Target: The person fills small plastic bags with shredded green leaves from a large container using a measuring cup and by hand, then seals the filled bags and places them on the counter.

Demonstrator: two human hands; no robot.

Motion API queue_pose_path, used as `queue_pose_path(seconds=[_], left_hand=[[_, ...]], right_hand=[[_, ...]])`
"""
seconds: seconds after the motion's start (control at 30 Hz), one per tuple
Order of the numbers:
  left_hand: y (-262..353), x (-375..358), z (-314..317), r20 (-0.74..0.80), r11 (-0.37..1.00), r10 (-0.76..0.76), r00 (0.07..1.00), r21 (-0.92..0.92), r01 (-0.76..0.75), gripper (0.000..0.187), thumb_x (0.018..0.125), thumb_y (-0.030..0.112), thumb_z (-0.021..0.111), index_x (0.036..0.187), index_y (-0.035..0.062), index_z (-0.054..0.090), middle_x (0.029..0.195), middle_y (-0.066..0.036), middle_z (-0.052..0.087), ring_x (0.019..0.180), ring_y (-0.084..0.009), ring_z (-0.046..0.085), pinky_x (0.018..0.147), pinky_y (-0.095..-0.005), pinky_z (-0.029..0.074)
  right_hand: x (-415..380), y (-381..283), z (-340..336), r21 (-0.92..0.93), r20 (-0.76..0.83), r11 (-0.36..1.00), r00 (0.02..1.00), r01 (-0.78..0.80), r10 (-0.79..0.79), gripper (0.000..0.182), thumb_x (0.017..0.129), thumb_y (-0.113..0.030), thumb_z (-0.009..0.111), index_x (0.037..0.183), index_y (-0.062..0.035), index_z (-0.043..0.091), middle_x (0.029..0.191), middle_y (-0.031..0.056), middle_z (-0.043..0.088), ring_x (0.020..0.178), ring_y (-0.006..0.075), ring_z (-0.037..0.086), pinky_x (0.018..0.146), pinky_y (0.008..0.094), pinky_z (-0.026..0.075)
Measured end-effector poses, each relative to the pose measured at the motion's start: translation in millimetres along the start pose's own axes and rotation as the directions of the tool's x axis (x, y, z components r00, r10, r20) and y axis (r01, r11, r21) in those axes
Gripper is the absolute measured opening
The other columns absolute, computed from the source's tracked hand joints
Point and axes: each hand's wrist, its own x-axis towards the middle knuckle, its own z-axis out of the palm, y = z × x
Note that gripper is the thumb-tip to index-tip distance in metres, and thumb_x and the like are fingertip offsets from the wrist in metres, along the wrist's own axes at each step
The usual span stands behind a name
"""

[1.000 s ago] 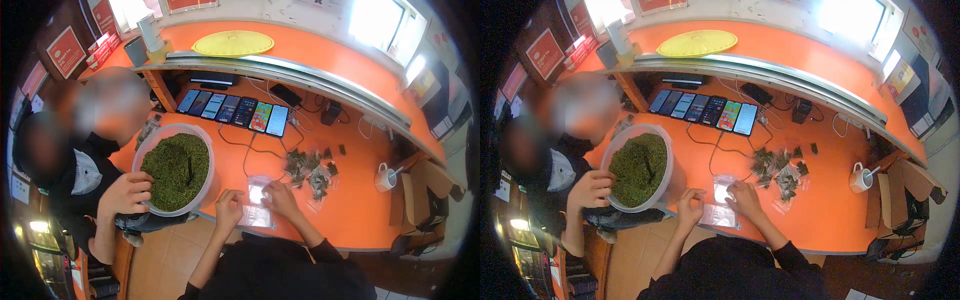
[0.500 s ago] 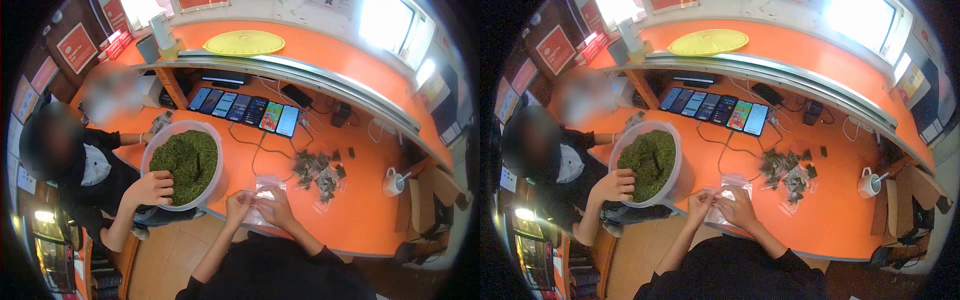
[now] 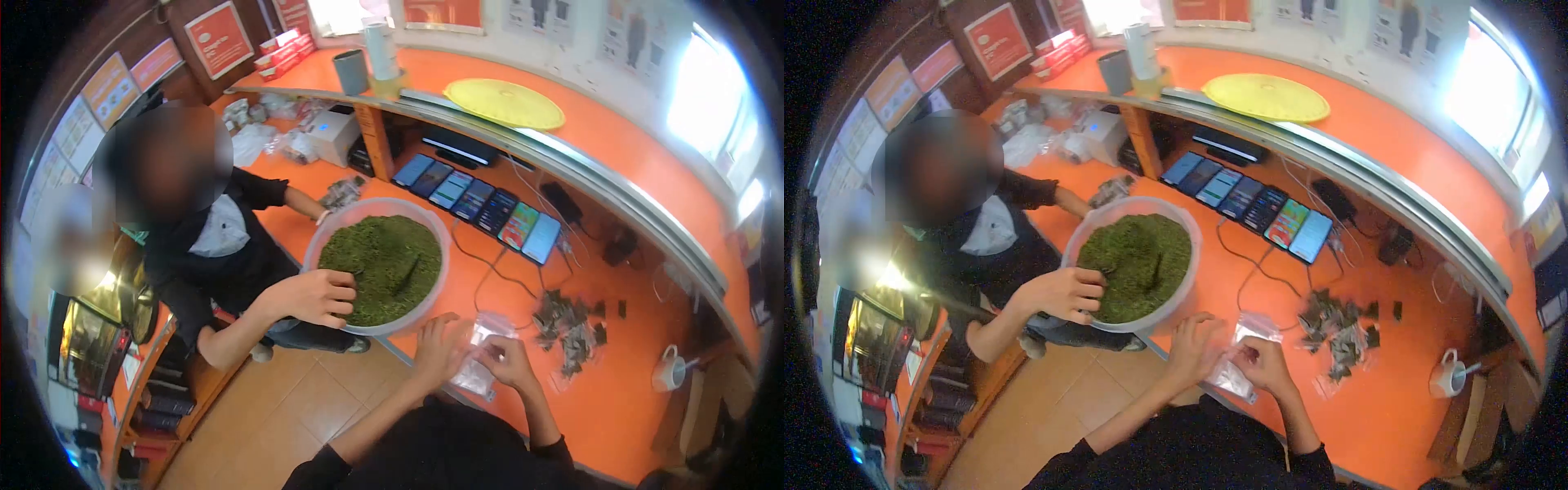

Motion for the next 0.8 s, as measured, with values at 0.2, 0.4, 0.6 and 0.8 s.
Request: queue_pose_path(seconds=[0.2, 0.4, 0.6, 0.8], left_hand=[[-17, -20, 8, 0.306, 0.987, -0.002, 0.952, -0.150, 0.050, 0.029, 0.094, 0.033, 0.062, 0.089, 0.0052, 0.067, 0.083, -0.008, 0.065, 0.078, -0.0243, 0.062, 0.071, -0.0384, 0.048], [-12, -16, -9, 0.636, 0.679, -0.122, 0.762, -0.507, 0.532, 0.032, 0.101, 0.025, 0.055, 0.083, 0.0001, 0.066, 0.068, -0.004, 0.066, 0.064, -0.0132, 0.060, 0.060, -0.0318, 0.048], [-8, -29, -2, 0.301, 0.922, -0.338, 0.891, -0.082, 0.378, 0.023, 0.079, 0.022, 0.069, 0.075, -0.0003, 0.063, 0.060, -0.016, 0.061, 0.056, -0.0318, 0.063, 0.058, -0.0389, 0.051], [-1, -38, -5, 0.071, 0.956, -0.292, 0.954, 0.062, 0.288, 0.052, 0.083, 0.021, 0.067, 0.129, 0.0028, 0.052, 0.108, -0.018, 0.062, 0.092, -0.0334, 0.064, 0.076, -0.0396, 0.053]], right_hand=[[-5, 6, 2, 0.124, 0.059, 0.990, 0.996, 0.060, -0.067, 0.017, 0.084, -0.018, 0.078, 0.083, -0.0023, 0.070, 0.066, -0.0017, 0.058, 0.057, 0.0058, 0.047, 0.052, 0.0242, 0.038], [-3, -13, -8, 0.388, 0.265, 0.892, 0.955, -0.234, 0.135, 0.018, 0.079, -0.015, 0.078, 0.082, 0.0010, 0.070, 0.068, 0.0007, 0.063, 0.053, 0.0062, 0.051, 0.049, 0.0263, 0.040], [0, -15, 12, -0.393, -0.231, 0.898, 0.925, 0.196, -0.302, 0.012, 0.071, -0.008, 0.072, 0.075, -0.0007, 0.064, 0.061, 0.0075, 0.058, 0.051, 0.0188, 0.056, 0.049, 0.0321, 0.043], [5, -24, 15, -0.383, -0.176, 0.861, 0.889, 0.335, -0.424, 0.005, 0.075, -0.003, 0.067, 0.078, -0.0023, 0.062, 0.072, 0.0125, 0.062, 0.059, 0.0249, 0.062, 0.057, 0.0347, 0.049]])
